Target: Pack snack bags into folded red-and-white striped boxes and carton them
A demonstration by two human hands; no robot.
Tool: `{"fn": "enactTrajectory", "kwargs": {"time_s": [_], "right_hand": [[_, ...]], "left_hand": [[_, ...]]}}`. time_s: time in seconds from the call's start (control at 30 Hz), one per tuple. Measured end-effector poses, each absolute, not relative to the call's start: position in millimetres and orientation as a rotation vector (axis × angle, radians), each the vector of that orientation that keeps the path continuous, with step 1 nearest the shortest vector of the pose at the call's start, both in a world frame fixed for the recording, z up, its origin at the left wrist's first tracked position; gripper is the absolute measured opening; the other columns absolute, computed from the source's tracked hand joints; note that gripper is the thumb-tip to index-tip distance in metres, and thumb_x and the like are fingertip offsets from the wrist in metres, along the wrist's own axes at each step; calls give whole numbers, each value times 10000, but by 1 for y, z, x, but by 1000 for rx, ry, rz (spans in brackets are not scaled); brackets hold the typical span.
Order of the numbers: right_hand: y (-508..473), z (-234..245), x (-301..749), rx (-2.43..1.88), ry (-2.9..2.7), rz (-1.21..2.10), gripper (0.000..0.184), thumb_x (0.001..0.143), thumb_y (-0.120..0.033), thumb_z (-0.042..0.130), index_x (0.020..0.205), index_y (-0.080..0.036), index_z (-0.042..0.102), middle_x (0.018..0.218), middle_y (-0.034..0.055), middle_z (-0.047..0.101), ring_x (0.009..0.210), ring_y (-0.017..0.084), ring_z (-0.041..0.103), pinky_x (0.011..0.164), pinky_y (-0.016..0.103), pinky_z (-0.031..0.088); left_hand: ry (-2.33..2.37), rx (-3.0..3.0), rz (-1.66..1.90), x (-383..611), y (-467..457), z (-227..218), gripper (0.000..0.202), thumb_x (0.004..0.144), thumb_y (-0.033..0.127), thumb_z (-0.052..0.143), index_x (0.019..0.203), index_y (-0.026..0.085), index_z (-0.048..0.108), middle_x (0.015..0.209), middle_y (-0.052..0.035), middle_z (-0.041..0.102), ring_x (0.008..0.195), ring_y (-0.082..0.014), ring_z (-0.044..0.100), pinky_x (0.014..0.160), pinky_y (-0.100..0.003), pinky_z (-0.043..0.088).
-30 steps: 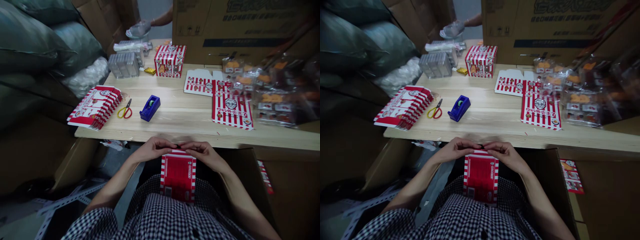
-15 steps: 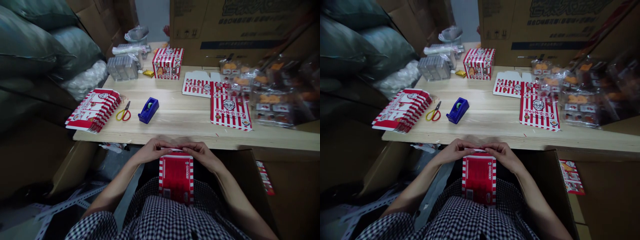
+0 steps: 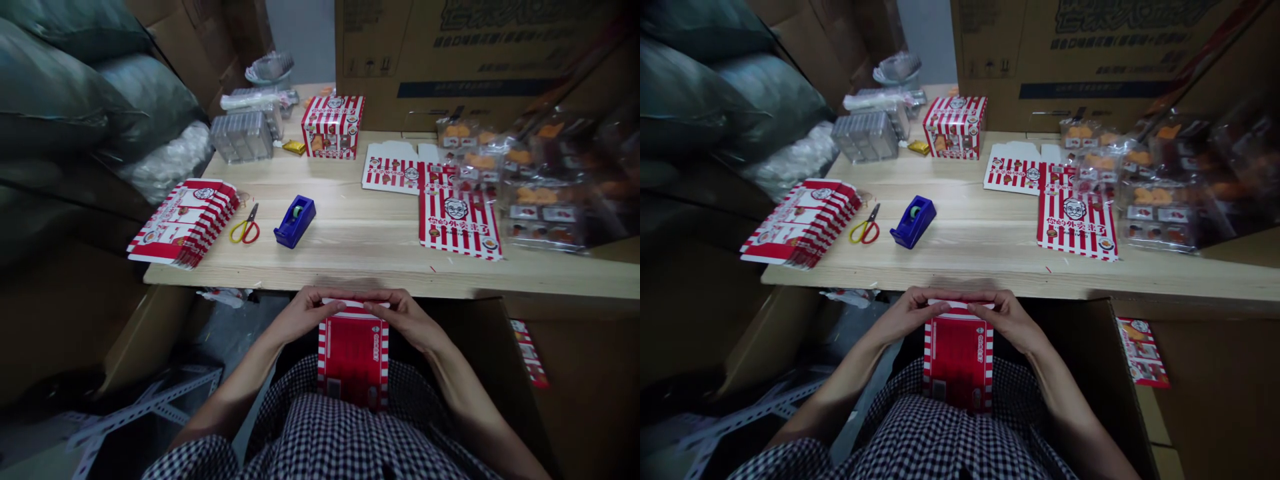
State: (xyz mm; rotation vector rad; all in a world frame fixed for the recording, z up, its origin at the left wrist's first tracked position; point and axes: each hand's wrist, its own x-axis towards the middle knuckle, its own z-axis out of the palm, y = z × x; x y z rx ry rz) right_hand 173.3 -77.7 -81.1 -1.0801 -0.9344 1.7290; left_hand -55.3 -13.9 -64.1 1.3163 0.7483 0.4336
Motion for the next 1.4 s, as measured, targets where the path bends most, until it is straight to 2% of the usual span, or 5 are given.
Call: {"fn": "enactTrajectory", "kwargs": {"time_s": [0.17, 0.53, 0.8, 0.93, 1.4], "right_hand": [[-79, -85, 171, -1118, -1012, 1593, 331, 900, -503, 687, 1108, -263, 780, 992, 37, 795, 895, 187, 727, 837, 323, 545], [-74, -84, 166, -1152, -970, 1577, 358, 849, -493, 733, 1074, -217, 775, 879, 45, 784, 702, 170, 693, 674, 298, 530], [-80, -78, 176, -1120, -1205, 1499, 327, 934, -476, 641, 1209, -330, 741, 1215, 29, 749, 1117, 232, 687, 1072, 433, 470], [-81, -67, 187, -1031, -1262, 1647, 342, 975, -500, 575, 1245, -346, 717, 1261, 27, 731, 1164, 228, 673, 1113, 463, 442], [-66, -60, 183, -1091, -1201, 1784, 188, 800, -350, 797, 951, -237, 799, 868, 11, 798, 710, 134, 701, 686, 273, 537]], "left_hand": [[798, 1247, 509, -52, -15, -63, 368, 926, 405, 663, 1224, 202, 736, 1084, -104, 782, 933, -212, 727, 891, -337, 529], [830, 1166, 515, -45, -15, -62, 348, 926, 424, 662, 1169, 197, 763, 938, -83, 795, 768, -163, 702, 749, -279, 508], [819, 1095, 569, -46, -17, -59, 336, 845, 359, 763, 1135, 188, 771, 1086, -98, 781, 930, -210, 725, 887, -335, 526], [848, 1108, 531, -52, -17, -57, 338, 823, 335, 782, 1119, 172, 773, 1002, -99, 792, 883, -199, 726, 837, -318, 530], [704, 1467, 134, -50, 18, -22, 232, 780, 285, 783, 979, 166, 793, 890, -69, 793, 738, -149, 698, 728, -285, 539]]}}
